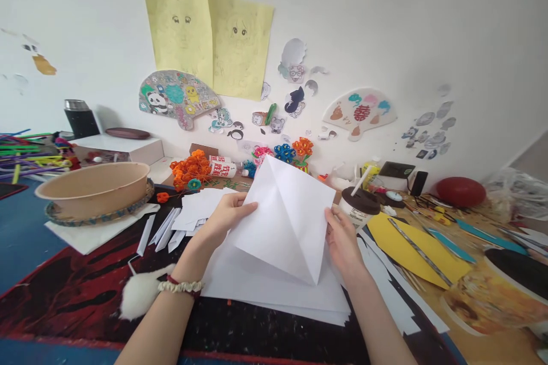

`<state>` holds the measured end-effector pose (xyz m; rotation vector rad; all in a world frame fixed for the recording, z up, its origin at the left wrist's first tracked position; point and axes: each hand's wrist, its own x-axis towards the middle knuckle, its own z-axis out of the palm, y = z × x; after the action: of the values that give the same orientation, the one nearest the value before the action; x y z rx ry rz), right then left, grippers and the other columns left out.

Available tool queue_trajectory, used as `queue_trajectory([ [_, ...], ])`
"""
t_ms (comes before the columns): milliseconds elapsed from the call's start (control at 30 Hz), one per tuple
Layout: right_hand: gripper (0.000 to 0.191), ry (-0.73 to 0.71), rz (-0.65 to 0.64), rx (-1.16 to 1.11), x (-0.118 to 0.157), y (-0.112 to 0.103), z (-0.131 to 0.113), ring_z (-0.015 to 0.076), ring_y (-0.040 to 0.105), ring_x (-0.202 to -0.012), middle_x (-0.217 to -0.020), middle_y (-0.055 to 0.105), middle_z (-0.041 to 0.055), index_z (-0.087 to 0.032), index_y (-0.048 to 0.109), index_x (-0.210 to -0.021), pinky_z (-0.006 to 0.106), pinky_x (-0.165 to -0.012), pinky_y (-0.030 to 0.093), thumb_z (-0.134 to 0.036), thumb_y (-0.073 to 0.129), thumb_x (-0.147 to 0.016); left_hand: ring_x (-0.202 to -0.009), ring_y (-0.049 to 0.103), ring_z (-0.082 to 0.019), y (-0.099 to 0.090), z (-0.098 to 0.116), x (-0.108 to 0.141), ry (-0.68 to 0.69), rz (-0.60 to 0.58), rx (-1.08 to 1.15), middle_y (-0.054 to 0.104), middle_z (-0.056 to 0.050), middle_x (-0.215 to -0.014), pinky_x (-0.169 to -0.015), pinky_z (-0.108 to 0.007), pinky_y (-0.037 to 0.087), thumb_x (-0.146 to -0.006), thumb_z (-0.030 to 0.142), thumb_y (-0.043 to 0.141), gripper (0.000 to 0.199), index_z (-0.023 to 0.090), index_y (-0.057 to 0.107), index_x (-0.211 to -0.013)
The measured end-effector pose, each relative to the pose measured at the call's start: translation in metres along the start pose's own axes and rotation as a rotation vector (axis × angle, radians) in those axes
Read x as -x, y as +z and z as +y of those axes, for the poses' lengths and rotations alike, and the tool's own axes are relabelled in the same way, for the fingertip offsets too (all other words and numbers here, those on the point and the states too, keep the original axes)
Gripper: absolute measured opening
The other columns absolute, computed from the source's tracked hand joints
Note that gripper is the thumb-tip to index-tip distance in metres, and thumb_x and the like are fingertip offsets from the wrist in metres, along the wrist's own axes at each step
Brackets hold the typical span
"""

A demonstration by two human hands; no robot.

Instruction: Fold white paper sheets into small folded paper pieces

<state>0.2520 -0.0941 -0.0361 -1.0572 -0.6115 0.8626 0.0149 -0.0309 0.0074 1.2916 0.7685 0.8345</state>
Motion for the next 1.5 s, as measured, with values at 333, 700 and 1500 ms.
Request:
queue_trajectory([
  [333, 0.054, 0.378, -0.360, -0.039, 0.014, 0.005, -0.003, 0.0283, 0.062, -0.102, -0.114, 0.066, 0.0094, -0.019, 0.056, -0.120, 0.039, -0.087, 0.051, -0.033, 0.073, -0.071, -0.073, 0.065, -0.019, -0.001, 0.001, 0.004, 0.020, 0.006, -0.007, 0.071, -0.008, -0.090, -0.059, -0.025, 0.049, -0.074, 0.042, 0.065, 0.045, 0.015, 0.061, -0.110],
  [700, 0.045, 0.285, -0.253, -0.086, 0.011, 0.005, -0.004, 0.0266, 0.065, -0.098, -0.111, 0.067, 0.0072, -0.020, 0.062, -0.112, 0.037, -0.082, 0.054, -0.030, 0.074, -0.070, -0.086, 0.065, -0.024, -0.010, 0.008, 0.012, 0.035, -0.137, 0.031, 0.069, -0.012, -0.104, -0.073, -0.031, 0.050, -0.068, 0.034, 0.071, 0.051, 0.015, 0.060, -0.115],
  [1500, 0.035, 0.297, -0.420, 0.299, 0.008, 0.002, 0.012, 0.0255, 0.065, -0.087, -0.093, 0.072, 0.0110, -0.012, 0.070, -0.086, 0.028, -0.067, 0.049, -0.041, 0.074, -0.066, -0.083, 0.064, -0.025, -0.010, -0.007, 0.002, 0.049, 0.088, -0.224, 0.069, -0.009, -0.097, -0.066, -0.031, 0.052, -0.065, 0.028, 0.066, 0.048, 0.014, 0.059, -0.110],
])
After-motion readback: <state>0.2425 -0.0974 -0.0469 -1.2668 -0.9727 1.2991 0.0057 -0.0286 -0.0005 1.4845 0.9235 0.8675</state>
